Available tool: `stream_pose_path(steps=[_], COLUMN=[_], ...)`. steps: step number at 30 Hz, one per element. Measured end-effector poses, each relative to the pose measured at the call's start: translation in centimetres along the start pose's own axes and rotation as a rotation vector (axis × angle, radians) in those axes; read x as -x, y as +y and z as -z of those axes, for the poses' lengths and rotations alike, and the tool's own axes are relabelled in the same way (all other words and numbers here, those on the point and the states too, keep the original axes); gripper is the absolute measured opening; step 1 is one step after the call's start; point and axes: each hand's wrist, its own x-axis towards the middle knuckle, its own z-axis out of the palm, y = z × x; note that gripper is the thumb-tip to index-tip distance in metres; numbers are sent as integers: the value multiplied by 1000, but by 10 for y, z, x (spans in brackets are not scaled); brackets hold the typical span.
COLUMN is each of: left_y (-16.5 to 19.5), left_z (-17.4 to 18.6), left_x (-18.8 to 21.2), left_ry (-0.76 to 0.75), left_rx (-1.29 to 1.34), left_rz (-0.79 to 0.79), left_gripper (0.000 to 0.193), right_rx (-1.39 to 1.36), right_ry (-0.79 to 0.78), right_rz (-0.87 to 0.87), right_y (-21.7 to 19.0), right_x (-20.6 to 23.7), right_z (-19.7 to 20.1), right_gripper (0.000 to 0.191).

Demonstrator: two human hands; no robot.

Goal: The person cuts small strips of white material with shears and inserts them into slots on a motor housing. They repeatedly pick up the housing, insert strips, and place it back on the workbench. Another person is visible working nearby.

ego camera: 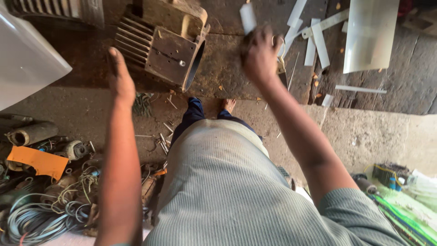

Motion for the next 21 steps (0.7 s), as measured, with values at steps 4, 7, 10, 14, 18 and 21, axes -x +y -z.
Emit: stream_pose_path(steps=[4,7,10,14,18,21], left_y=[27,53,81,111,133,145], left_z=[-18,-24,-37,-80,-104,-107], left_x=[53,109,145,161,162,162], left_ry=[409,454,199,-169,-293,-336], left_rx=[-103,-143,-271,-262,-105,-21], left_rz=[-293,-605,-980,-928,-700,-691], left_gripper=[55,22,17,28,30,21], right_rx=[-123,-149,-346,-714,-1141,-1060], right_ry=[-165,-8,61,183,203,235], right_rz=[209,355,433,293,125,151], right_y=[-50,-48,-38,-40,-42,-38], right_x=[73,107,117,114,116,122], right_z=[17,26,33,60,115,156], right_gripper=[84,61,47,31,19,18])
